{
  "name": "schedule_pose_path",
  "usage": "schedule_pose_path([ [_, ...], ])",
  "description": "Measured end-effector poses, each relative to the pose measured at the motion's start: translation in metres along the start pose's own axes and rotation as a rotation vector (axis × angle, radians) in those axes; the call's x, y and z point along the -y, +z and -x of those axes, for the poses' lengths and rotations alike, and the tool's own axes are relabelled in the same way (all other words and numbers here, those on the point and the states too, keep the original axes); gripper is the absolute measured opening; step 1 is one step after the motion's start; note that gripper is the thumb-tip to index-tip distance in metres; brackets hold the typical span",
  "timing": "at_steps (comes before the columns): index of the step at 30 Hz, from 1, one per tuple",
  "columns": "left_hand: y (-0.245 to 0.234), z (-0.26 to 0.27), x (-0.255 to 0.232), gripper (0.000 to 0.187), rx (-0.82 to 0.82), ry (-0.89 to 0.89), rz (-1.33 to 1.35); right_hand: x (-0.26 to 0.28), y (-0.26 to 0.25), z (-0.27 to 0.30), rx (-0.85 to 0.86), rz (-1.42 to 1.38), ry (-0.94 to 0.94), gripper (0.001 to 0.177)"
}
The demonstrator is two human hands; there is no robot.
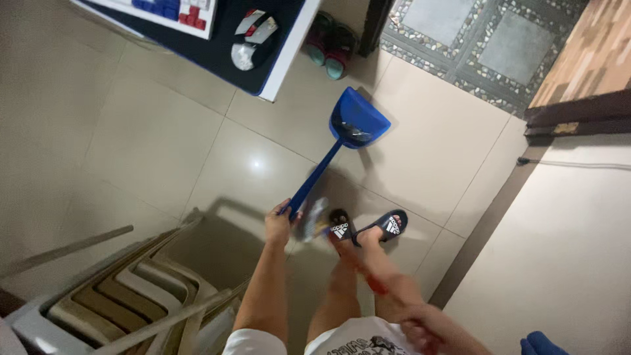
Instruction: The person sweeps debris from the floor into a dustpan using a broom and then places the tools against a wall.
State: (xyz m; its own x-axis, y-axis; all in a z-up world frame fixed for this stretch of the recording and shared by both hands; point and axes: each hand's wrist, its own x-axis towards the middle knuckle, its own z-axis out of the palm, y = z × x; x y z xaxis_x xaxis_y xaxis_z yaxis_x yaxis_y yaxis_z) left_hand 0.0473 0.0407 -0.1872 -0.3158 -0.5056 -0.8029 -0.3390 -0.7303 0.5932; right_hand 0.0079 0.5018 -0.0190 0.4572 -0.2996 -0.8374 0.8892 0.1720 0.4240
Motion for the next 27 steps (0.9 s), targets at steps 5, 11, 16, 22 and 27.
schedule_pose_path([
  [5,0.040,0.037,-0.032,0.028,0.004,0.014,-0.084,-0.009,0.080,-0.108,0.078,0.403,-0.165,0.027],
  [11,0.113,0.083,-0.059,0.028,0.017,0.003,-0.104,0.068,0.124,-0.181,0.145,0.562,-0.307,0.024],
  [16,0.180,0.097,-0.065,0.031,0.063,0.053,-0.090,0.198,0.038,-0.115,0.124,0.564,-0.275,0.017],
  [22,0.285,0.093,-0.070,0.031,0.047,0.052,0.046,0.401,-0.124,0.055,-0.205,0.571,-0.311,0.012],
  [27,0.368,0.082,-0.072,0.033,0.056,0.087,0.029,0.519,-0.191,0.155,-0.456,0.565,-0.436,0.017],
])
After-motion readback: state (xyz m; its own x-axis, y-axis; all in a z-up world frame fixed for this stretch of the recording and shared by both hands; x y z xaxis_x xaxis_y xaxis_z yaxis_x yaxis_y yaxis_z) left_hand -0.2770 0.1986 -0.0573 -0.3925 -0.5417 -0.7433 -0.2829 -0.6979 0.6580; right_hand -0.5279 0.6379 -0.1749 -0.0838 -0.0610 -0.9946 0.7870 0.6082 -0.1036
